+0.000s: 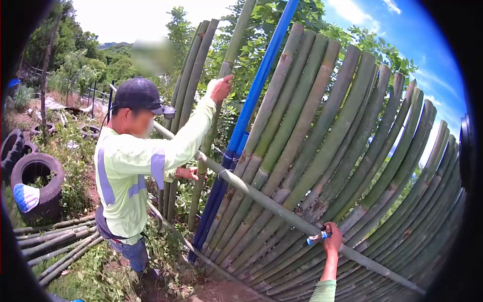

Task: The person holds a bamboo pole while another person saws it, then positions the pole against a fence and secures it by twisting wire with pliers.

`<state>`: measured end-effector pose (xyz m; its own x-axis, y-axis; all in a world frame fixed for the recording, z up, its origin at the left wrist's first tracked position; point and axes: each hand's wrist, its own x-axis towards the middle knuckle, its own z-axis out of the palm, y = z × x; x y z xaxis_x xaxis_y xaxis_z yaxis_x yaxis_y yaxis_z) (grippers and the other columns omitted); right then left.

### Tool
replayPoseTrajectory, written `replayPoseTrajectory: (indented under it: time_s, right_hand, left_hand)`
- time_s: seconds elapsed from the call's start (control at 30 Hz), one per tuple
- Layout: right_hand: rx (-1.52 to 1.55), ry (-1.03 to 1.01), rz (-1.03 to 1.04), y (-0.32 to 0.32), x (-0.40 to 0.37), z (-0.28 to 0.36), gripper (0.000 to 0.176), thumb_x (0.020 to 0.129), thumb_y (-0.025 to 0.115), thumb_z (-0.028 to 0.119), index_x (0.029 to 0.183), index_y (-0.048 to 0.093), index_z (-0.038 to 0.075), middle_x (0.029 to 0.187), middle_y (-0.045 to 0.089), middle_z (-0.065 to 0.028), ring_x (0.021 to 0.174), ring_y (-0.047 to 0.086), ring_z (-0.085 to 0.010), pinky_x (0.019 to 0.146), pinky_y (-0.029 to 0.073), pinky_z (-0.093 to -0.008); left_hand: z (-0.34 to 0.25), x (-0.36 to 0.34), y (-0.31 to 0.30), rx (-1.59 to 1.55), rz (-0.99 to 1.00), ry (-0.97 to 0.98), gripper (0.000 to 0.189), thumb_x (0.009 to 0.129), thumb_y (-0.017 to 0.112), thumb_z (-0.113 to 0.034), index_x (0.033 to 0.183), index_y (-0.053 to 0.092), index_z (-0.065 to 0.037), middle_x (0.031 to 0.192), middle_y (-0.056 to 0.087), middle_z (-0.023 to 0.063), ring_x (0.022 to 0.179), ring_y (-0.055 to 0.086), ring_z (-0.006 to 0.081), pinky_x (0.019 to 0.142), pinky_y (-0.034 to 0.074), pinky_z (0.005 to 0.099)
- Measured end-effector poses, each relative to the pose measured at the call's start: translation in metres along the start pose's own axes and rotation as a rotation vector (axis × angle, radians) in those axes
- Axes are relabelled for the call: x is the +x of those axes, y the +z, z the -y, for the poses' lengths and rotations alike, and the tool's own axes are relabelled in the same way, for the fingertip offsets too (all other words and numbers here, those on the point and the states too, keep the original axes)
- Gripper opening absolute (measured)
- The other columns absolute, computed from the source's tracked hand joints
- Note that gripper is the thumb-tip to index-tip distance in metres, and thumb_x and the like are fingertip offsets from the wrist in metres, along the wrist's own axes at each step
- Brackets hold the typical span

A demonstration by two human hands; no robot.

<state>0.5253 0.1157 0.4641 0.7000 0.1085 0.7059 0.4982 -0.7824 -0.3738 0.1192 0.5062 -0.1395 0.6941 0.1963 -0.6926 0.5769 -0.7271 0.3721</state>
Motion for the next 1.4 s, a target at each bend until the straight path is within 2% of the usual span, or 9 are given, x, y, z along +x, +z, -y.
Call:
replayPoseTrajectory:
  time_s: [0.13, 0.23, 0.3, 0.37, 0.57, 0.67, 0.87, 1.13, 1.4]
  right_hand:
    - [0.020, -0.016, -0.013, 0.002, 0.002, 0.001, 0.018, 0.100, 0.051, 0.020, 0.101, 0.063, 0.007, 0.075, 0.062, -0.0136, 0.070, 0.062, -0.0250, 0.067, 0.048, -0.0371]
    - [0.019, 0.024, 0.018, 0.004, 0.002, -0.005, 0.017, 0.100, 0.052, 0.019, 0.104, 0.063, 0.007, 0.077, 0.063, -0.0119, 0.072, 0.061, -0.0212, 0.069, 0.048, -0.0348]
    - [-0.004, 0.014, 0.026, 0.005, 0.001, -0.006, 0.018, 0.101, 0.052, 0.020, 0.106, 0.063, 0.007, 0.080, 0.063, -0.0106, 0.074, 0.059, -0.0197, 0.071, 0.047, -0.0327]
    - [0.020, -0.010, 0.041, 0.004, 0.002, -0.007, 0.020, 0.102, 0.051, 0.022, 0.108, 0.063, 0.007, 0.081, 0.062, -0.0095, 0.076, 0.058, -0.0180, 0.072, 0.046, -0.0307]
    - [0.069, 0.070, 0.094, 0.006, 0.002, -0.024, 0.025, 0.102, 0.050, 0.029, 0.110, 0.064, 0.009, 0.079, 0.062, -0.0062, 0.077, 0.058, -0.0135, 0.072, 0.047, -0.0293]
    - [0.057, 0.095, 0.099, 0.008, 0.004, -0.024, 0.026, 0.102, 0.050, 0.029, 0.110, 0.064, 0.009, 0.079, 0.062, -0.0060, 0.077, 0.058, -0.0131, 0.073, 0.047, -0.0288]
    - [0.056, 0.034, 0.062, 0.010, 0.003, -0.030, 0.026, 0.102, 0.051, 0.028, 0.113, 0.064, 0.008, 0.084, 0.064, -0.0073, 0.080, 0.061, -0.0128, 0.073, 0.048, -0.0293]
    - [0.028, 0.039, 0.070, 0.008, 0.002, -0.028, 0.027, 0.102, 0.051, 0.028, 0.115, 0.064, 0.008, 0.086, 0.065, -0.0067, 0.081, 0.061, -0.0121, 0.072, 0.049, -0.0287]
    - [0.024, 0.038, 0.068, 0.009, 0.003, -0.032, 0.026, 0.103, 0.050, 0.027, 0.113, 0.063, 0.007, 0.088, 0.064, -0.0060, 0.081, 0.061, -0.0121, 0.073, 0.048, -0.0282]
  left_hand:
    - [0.007, -0.002, 0.021, 0.065, -0.029, 0.064, 0.046, 0.097, 0.040, -0.040, 0.110, 0.069, -0.007, 0.118, 0.066, 0.0132, 0.112, 0.061, 0.0354, 0.096, 0.046, 0.0430]
    - [0.016, 0.003, 0.036, 0.178, -0.106, 0.163, 0.035, 0.097, 0.041, -0.028, 0.107, 0.070, -0.011, 0.107, 0.069, 0.0135, 0.101, 0.066, 0.0300, 0.085, 0.051, 0.0423]
    - [0.019, -0.003, 0.038, 0.123, -0.214, 0.222, 0.041, 0.097, 0.041, -0.030, 0.092, 0.072, -0.004, 0.100, 0.070, 0.0176, 0.098, 0.066, 0.0348, 0.086, 0.050, 0.0447]
    - [0.000, -0.029, 0.015, -0.290, -0.140, -0.064, 0.038, 0.094, 0.047, -0.033, 0.107, 0.070, -0.006, 0.111, 0.068, 0.0144, 0.105, 0.065, 0.0310, 0.091, 0.050, 0.0417]
    - [0.021, -0.010, 0.048, -0.476, -0.067, -0.030, 0.032, 0.096, 0.051, -0.027, 0.102, 0.071, -0.003, 0.090, 0.072, 0.0129, 0.072, 0.071, 0.0214, 0.066, 0.057, 0.0346]
    - [0.005, -0.030, 0.030, -0.731, -0.026, -0.195, 0.027, 0.096, 0.054, -0.024, 0.102, 0.069, -0.002, 0.086, 0.072, 0.0099, 0.066, 0.069, 0.0198, 0.057, 0.054, 0.0336]
    - [-0.017, -0.053, 0.003, -0.915, -0.024, -0.320, 0.029, 0.096, 0.054, -0.027, 0.102, 0.070, -0.003, 0.081, 0.072, 0.0089, 0.068, 0.068, 0.0194, 0.061, 0.055, 0.0344]
    - [-0.014, -0.045, 0.007, -0.663, -0.004, -0.269, 0.035, 0.095, 0.051, -0.032, 0.101, 0.072, -0.005, 0.087, 0.074, 0.0091, 0.071, 0.071, 0.0188, 0.069, 0.058, 0.0334]
    - [-0.011, -0.026, 0.020, -0.735, 0.006, -0.263, 0.027, 0.094, 0.055, -0.025, 0.108, 0.071, -0.007, 0.086, 0.072, 0.0083, 0.065, 0.069, 0.0177, 0.054, 0.054, 0.0329]
